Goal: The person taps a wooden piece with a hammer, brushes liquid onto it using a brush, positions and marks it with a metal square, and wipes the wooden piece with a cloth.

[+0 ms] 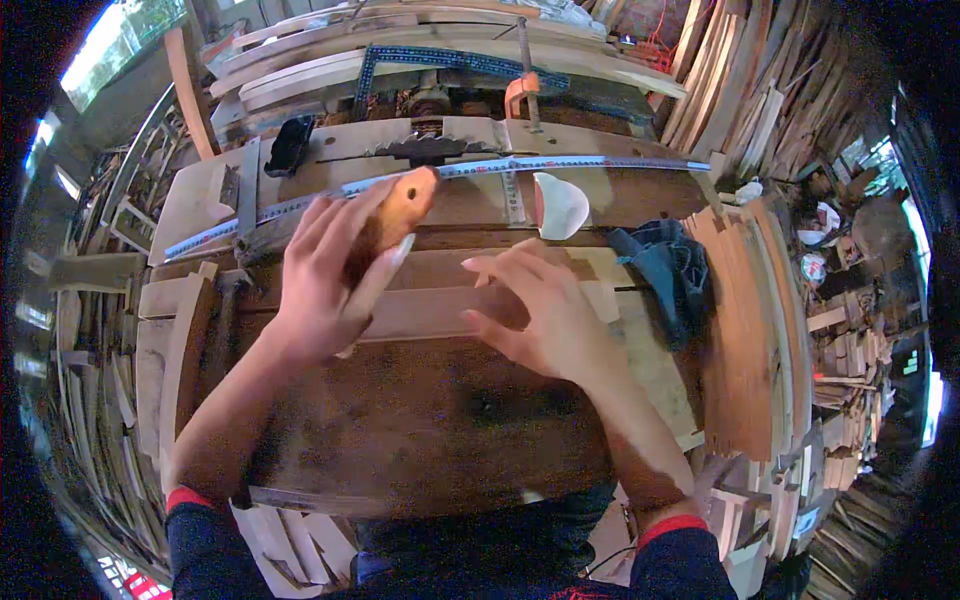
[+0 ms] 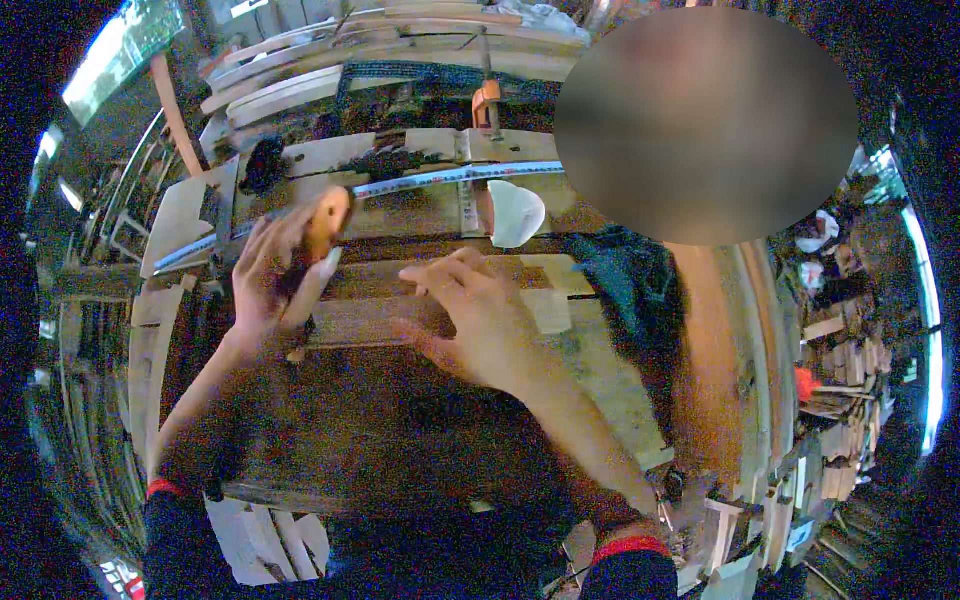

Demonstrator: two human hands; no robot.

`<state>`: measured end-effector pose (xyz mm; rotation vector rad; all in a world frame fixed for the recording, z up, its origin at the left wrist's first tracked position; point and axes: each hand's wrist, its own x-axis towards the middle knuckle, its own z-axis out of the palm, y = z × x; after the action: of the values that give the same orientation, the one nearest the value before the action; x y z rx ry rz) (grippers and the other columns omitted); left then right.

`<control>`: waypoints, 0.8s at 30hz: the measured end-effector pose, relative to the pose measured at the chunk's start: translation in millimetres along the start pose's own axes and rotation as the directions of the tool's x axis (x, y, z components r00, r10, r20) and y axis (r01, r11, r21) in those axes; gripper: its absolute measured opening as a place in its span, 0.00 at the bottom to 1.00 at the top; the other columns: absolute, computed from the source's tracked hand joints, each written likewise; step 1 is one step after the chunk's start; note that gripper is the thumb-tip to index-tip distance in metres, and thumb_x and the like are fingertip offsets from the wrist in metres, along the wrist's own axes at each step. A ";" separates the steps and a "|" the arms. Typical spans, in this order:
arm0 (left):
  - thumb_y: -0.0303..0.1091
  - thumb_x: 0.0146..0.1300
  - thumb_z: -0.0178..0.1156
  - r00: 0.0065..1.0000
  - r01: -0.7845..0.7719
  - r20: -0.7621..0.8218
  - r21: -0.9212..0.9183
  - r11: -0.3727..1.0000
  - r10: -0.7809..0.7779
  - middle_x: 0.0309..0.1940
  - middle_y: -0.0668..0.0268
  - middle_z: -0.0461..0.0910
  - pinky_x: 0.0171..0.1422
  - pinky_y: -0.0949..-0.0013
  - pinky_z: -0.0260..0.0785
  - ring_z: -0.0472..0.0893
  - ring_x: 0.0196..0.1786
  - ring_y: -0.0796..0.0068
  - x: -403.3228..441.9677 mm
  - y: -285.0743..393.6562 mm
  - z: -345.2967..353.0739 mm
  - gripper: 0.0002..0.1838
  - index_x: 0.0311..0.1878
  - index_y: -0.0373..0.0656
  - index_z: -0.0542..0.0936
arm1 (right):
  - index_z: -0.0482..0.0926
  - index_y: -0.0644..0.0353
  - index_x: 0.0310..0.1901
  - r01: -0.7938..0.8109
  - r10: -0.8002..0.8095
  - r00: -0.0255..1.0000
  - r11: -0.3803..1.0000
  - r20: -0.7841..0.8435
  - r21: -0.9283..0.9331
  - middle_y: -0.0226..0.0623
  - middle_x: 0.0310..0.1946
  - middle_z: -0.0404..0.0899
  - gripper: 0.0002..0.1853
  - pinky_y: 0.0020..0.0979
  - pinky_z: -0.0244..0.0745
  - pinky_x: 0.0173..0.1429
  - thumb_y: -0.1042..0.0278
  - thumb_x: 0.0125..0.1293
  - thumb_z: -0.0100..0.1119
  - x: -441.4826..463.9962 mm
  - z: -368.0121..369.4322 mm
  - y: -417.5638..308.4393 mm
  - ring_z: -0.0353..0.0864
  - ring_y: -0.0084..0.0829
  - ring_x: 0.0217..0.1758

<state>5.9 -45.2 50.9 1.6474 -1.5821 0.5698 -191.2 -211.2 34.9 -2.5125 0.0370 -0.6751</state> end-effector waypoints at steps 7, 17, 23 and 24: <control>0.39 0.67 0.68 0.940 0.334 0.186 -0.313 0.889 -0.288 0.57 0.49 0.82 0.49 0.62 0.81 0.87 0.44 0.59 -9.7 18.8 -7.6 0.33 0.73 0.42 0.68 | 0.81 0.58 0.54 -0.053 0.073 0.987 0.988 0.142 -0.146 0.44 0.48 0.81 0.27 0.45 0.76 0.65 0.51 0.58 0.75 5.1 0.3 -10.5 0.78 0.48 0.59; 0.39 0.64 0.71 0.878 0.475 0.051 -0.226 0.851 -0.477 0.41 0.51 0.86 0.46 0.58 0.79 0.88 0.40 0.55 13.0 -3.2 -28.5 0.37 0.70 0.40 0.63 | 0.85 0.59 0.42 -0.097 0.102 0.966 0.995 0.238 -0.031 0.42 0.37 0.83 0.25 0.40 0.78 0.53 0.58 0.44 0.85 5.2 -13.1 -7.7 0.84 0.45 0.45; 0.46 0.63 0.69 0.817 0.521 0.297 -0.014 0.853 -0.494 0.42 0.48 0.85 0.48 0.48 0.78 0.85 0.43 0.41 7.8 -37.0 -16.1 0.30 0.62 0.41 0.70 | 0.86 0.58 0.39 -0.037 0.048 0.944 0.998 0.327 -0.041 0.38 0.33 0.84 0.28 0.35 0.78 0.47 0.51 0.38 0.87 1.6 -32.5 0.8 0.84 0.38 0.38; 0.47 0.63 0.69 0.794 0.507 0.374 0.026 0.861 -0.479 0.43 0.48 0.84 0.49 0.48 0.78 0.84 0.45 0.40 6.8 -40.2 -18.5 0.29 0.60 0.41 0.71 | 0.86 0.58 0.39 -0.025 0.037 0.948 0.999 0.315 -0.041 0.36 0.32 0.84 0.29 0.33 0.77 0.45 0.49 0.37 0.86 0.7 -31.7 1.0 0.84 0.36 0.36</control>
<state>49.4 -37.8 58.6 2.0948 -1.3058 -0.0857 -205.4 -227.6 57.9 -2.6193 -0.0268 -0.2541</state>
